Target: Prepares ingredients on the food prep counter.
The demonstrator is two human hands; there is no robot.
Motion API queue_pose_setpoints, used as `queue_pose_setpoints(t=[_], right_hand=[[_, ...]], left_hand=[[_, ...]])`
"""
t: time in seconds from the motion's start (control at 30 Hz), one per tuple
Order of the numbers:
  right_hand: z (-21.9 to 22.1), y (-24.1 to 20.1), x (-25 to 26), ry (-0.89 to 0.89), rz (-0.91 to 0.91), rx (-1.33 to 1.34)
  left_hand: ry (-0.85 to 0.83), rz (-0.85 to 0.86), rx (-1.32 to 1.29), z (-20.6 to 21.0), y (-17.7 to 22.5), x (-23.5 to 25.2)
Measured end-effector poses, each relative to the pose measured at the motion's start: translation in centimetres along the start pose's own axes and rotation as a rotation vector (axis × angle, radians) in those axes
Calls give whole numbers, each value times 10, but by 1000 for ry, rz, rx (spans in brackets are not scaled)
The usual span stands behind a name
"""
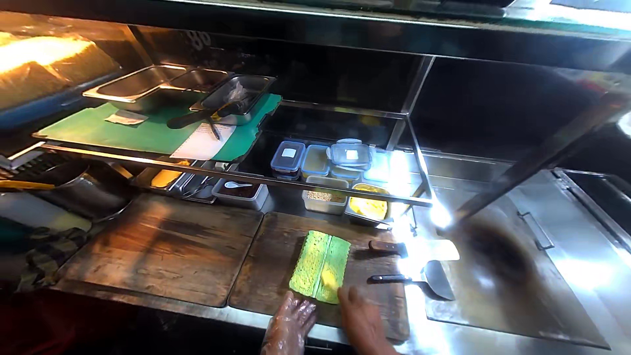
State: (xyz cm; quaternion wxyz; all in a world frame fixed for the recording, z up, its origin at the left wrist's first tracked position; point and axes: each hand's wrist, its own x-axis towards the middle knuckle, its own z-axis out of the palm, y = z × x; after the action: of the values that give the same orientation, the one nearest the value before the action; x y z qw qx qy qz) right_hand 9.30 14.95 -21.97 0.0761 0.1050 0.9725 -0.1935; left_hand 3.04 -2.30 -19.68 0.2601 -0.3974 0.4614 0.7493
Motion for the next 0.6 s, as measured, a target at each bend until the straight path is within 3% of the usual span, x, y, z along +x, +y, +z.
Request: queue_pose_setpoints(t=[0.1,0.23,0.4,0.5,0.6], right_hand=[[-11,-7,-24,-123,1,106],[-7,13,29,2,69,47],[-19,-4,-18,-155,54,143],[-17,15,16,-21,124,52],[-22,7,-19,-18,-10,-78]], left_hand=[[-20,7,40,0,2,1],[-13,17,31,-3,-3,5],[-15,-3,57,1,6,3],[-29,-9,52,0,6,7],[-37,-21,66,-2,9,8]])
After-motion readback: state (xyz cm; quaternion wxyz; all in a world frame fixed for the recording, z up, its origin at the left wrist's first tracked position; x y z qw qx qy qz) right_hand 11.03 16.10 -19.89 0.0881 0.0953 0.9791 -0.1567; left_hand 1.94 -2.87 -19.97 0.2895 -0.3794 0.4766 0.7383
